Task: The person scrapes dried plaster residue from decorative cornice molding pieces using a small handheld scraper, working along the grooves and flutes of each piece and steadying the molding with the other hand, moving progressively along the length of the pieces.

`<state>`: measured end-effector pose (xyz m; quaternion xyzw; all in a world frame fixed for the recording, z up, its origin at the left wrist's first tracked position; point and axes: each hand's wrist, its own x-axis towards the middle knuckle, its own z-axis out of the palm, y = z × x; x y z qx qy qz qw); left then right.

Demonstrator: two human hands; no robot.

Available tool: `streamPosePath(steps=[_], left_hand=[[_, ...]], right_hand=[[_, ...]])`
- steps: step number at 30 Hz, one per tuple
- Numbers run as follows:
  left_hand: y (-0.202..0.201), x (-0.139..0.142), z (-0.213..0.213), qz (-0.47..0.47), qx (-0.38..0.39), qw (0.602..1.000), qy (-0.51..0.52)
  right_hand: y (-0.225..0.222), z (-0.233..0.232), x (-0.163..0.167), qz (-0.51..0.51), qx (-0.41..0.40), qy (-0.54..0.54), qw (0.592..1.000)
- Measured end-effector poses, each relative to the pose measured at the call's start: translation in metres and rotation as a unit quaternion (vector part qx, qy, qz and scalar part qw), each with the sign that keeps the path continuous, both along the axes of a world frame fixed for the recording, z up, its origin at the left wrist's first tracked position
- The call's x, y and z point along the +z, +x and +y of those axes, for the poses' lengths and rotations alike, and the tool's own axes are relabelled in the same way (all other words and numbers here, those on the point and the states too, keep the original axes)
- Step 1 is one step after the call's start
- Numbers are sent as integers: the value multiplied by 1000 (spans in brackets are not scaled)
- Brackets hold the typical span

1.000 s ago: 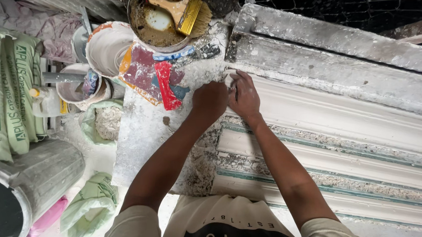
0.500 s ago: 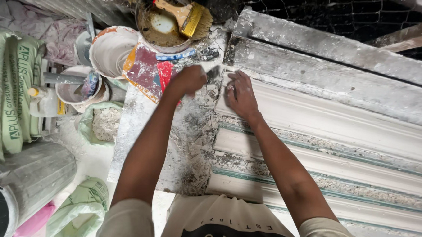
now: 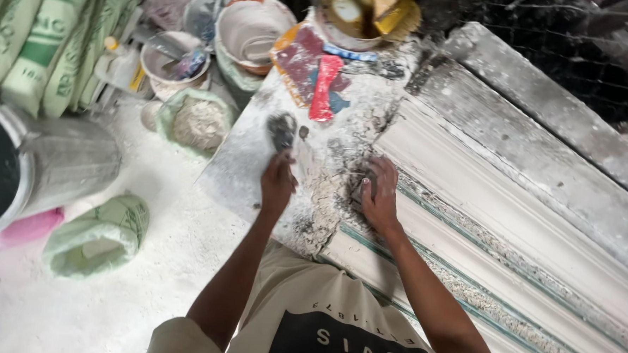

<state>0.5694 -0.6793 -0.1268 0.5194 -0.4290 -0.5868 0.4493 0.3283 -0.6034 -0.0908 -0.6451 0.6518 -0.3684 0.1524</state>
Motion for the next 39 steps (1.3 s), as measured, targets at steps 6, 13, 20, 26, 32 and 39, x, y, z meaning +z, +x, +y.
streamPosePath(steps=[6, 13, 20, 26, 32, 39], left_hand=[[60, 8, -78, 115, 194, 956, 187], [23, 4, -12, 38, 72, 970, 231], [89, 17, -23, -628, 0, 776, -54], [48, 11, 4, -768, -78, 629, -88], [-46, 56, 38, -451, -201, 852, -172], [-127, 62, 40, -169, -249, 952, -56]], right_hand=[[25, 19, -9, -3, 39, 12, 999], [32, 24, -13, -11, 45, -4, 999], [31, 37, -7, -3, 22, -17, 1000], [13, 76, -3, -6, 5, 3, 1000], [-13, 109, -27, -142, -110, 174, 968], [-56, 149, -17, -249, -154, 244, 925]])
